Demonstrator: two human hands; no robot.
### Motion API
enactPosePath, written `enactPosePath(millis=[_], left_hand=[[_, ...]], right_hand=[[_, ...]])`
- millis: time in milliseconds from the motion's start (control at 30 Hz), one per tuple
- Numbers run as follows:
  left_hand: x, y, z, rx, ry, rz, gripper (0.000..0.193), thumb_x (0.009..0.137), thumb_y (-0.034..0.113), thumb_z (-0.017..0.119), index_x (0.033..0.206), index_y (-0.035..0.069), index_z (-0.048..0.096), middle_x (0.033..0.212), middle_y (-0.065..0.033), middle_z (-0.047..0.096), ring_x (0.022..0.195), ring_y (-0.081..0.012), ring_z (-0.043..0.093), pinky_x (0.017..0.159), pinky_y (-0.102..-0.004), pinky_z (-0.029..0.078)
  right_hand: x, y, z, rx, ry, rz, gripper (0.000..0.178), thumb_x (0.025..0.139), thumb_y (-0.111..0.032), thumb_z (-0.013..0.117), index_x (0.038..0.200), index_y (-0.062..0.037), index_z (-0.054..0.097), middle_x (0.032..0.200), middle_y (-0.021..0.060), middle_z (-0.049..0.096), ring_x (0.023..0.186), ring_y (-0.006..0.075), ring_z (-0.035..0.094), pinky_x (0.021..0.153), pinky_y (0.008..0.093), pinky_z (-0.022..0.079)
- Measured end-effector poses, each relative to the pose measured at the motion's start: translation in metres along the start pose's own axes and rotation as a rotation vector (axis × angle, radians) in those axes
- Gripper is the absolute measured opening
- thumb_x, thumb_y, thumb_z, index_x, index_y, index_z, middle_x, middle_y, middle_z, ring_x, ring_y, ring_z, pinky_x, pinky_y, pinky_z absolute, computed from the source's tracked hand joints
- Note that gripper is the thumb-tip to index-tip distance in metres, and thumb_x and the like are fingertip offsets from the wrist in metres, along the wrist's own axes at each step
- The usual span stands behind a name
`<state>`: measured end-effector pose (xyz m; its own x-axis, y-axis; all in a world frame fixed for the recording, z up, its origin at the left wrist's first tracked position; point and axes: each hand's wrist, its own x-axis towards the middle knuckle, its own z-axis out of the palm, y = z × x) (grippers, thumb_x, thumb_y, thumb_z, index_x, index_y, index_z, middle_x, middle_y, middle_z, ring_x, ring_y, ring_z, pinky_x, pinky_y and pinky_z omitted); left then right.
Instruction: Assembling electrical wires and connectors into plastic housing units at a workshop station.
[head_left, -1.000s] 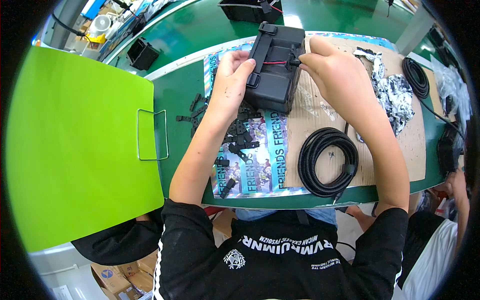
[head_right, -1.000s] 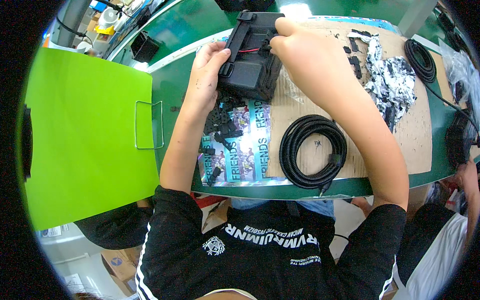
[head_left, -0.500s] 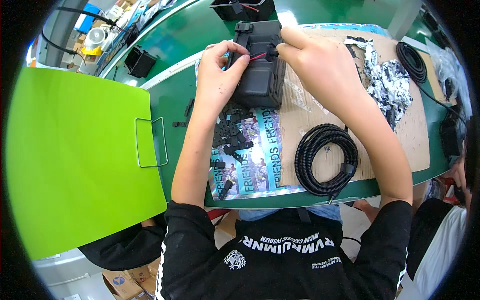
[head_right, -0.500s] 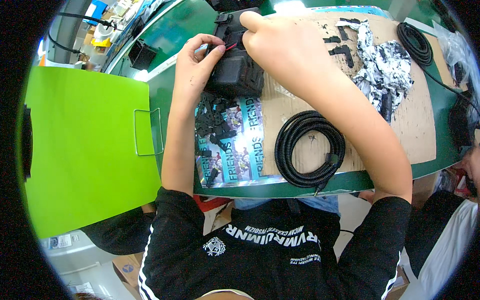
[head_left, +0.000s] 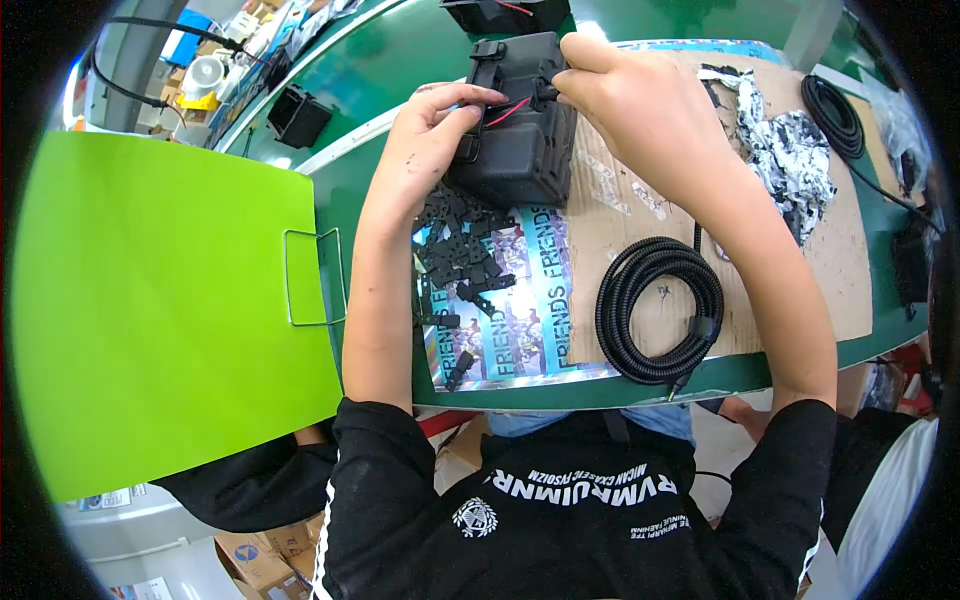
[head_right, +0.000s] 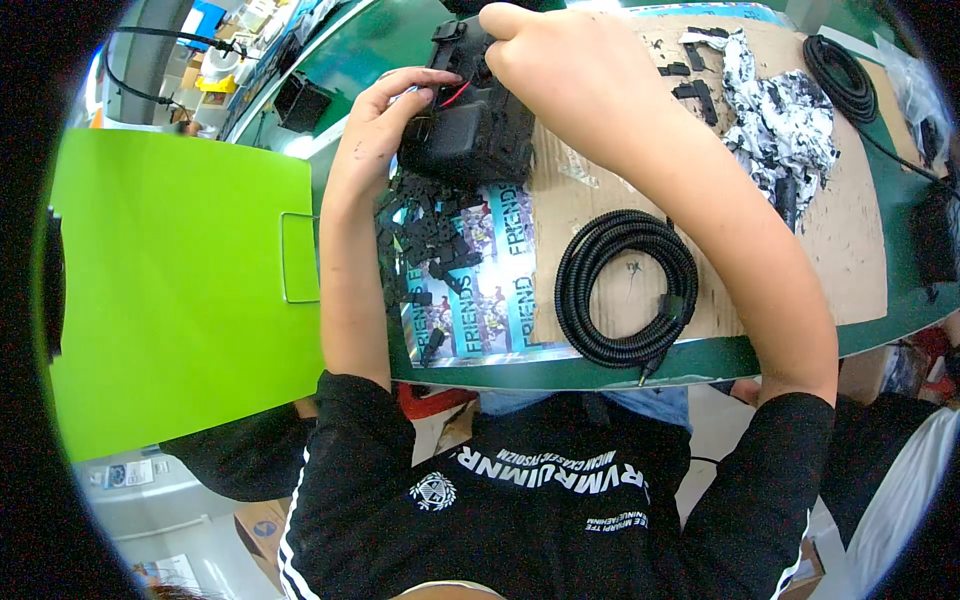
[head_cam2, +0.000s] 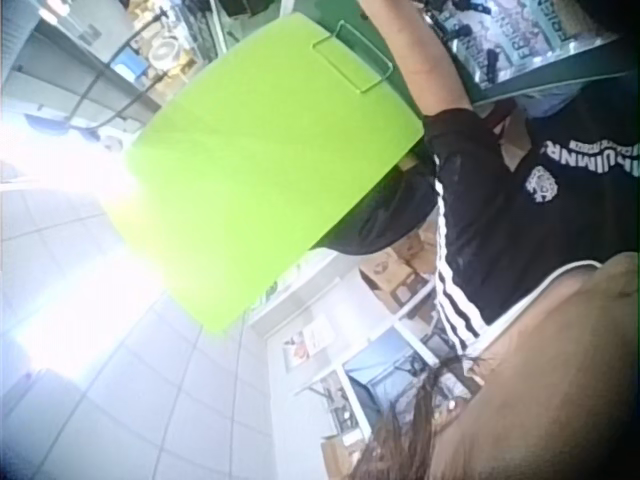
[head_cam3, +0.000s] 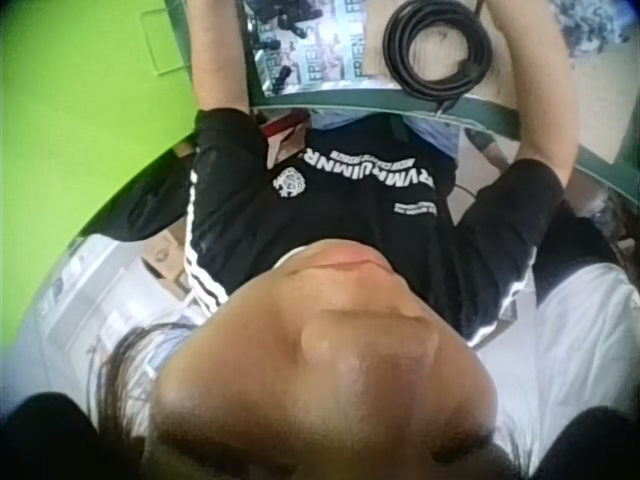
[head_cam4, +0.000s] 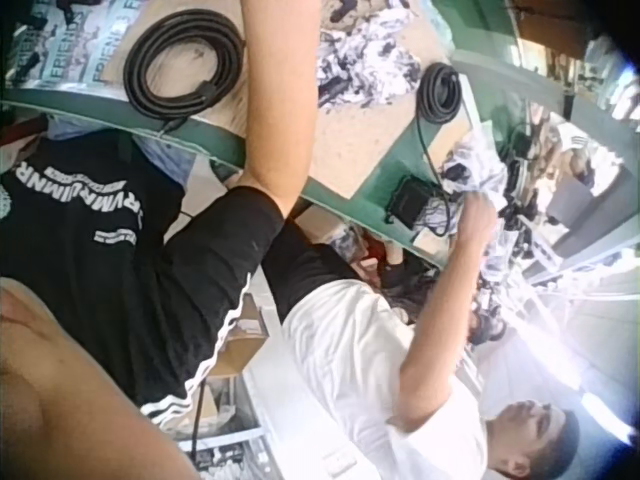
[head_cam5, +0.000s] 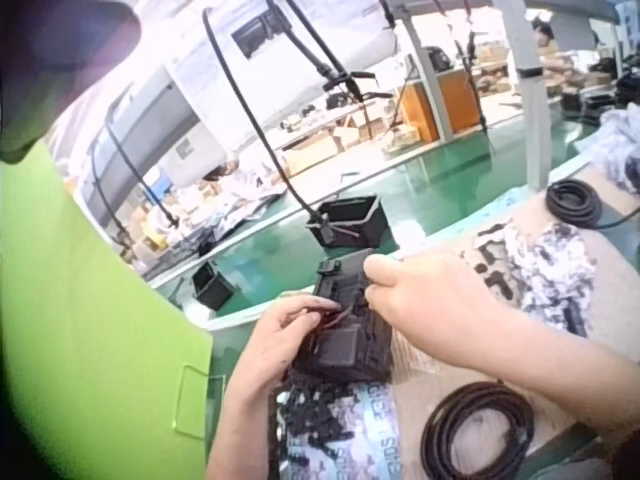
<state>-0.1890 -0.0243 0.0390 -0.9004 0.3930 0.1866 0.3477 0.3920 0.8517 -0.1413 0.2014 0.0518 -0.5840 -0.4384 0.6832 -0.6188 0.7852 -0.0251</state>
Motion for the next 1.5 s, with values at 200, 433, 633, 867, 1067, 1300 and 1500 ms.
enactPosePath(millis=[200,433,633,867,1067,1300,1500], left_hand=[[-0.008,0.004,-0.003,-0.106,-0.049,-0.034,0.029,0.081,0.005,0.060,0.109,0.005,0.067,0.114,-0.0065,0.047,0.093,-0.0161,0.060,0.082,-0.0252,0.047],[-0.010,0.007,0.002,-0.063,-0.026,-0.019,0.032,0.078,0.005,0.063,0.110,0.006,0.067,0.117,-0.0082,0.047,0.097,-0.0177,0.059,0.086,-0.0269,0.047],[-0.006,0.008,0.006,0.080,0.001,-0.005,0.031,0.076,0.009,0.065,0.106,0.006,0.068,0.116,-0.0110,0.049,0.102,-0.0214,0.057,0.093,-0.0321,0.046],[-0.005,0.013,0.010,0.220,0.019,0.075,0.033,0.073,0.010,0.064,0.105,0.004,0.068,0.118,-0.0143,0.051,0.112,-0.0236,0.053,0.098,-0.0357,0.043],[-0.012,0.015,0.011,0.059,0.064,-0.046,0.036,0.075,0.006,0.063,0.110,0.002,0.065,0.115,-0.0127,0.058,0.096,-0.0169,0.060,0.087,-0.0292,0.048],[-0.012,0.012,0.012,-0.086,0.119,-0.084,0.037,0.076,0.001,0.062,0.113,0.001,0.062,0.104,-0.0096,0.063,0.083,-0.0110,0.061,0.075,-0.0239,0.050],[-0.004,0.011,0.010,0.153,0.185,-0.071,0.032,0.072,0.008,0.068,0.102,-0.001,0.063,0.098,-0.0102,0.065,0.084,-0.0164,0.064,0.076,-0.0270,0.051]], right_hand=[[0.011,0.004,-0.001,-0.023,-0.052,-0.044,0.007,0.072,-0.006,0.063,0.077,-0.0010,0.063,0.083,0.0096,0.054,0.073,0.0292,0.062,0.065,0.0381,0.050],[0.030,0.014,-0.001,-0.110,-0.114,-0.174,0.005,0.069,-0.005,0.063,0.069,-0.0013,0.061,0.081,0.0093,0.054,0.071,0.0274,0.064,0.063,0.0371,0.052],[0.050,0.007,-0.026,-0.069,-0.359,-0.116,0.009,0.071,-0.007,0.063,0.077,-0.0005,0.065,0.085,0.0126,0.062,0.079,0.0286,0.066,0.067,0.0361,0.054],[0.066,0.003,-0.036,-0.089,-0.533,-0.174,0.013,0.074,-0.008,0.063,0.082,-0.0001,0.069,0.088,0.0134,0.066,0.082,0.0293,0.067,0.068,0.0361,0.055],[0.050,0.000,-0.029,-0.042,-0.407,-0.106,0.012,0.075,-0.009,0.062,0.082,-0.0010,0.069,0.093,0.0135,0.063,0.076,0.0278,0.067,0.066,0.0363,0.055],[0.026,-0.007,0.003,-0.184,-0.058,-0.049,0.005,0.067,-0.004,0.064,0.069,-0.0014,0.060,0.082,0.0095,0.055,0.071,0.0262,0.065,0.061,0.0362,0.053],[0.016,-0.011,0.013,-0.196,-0.034,0.013,0.007,0.067,-0.004,0.064,0.070,-0.0013,0.058,0.083,0.0096,0.053,0.071,0.0265,0.065,0.059,0.0361,0.053]])
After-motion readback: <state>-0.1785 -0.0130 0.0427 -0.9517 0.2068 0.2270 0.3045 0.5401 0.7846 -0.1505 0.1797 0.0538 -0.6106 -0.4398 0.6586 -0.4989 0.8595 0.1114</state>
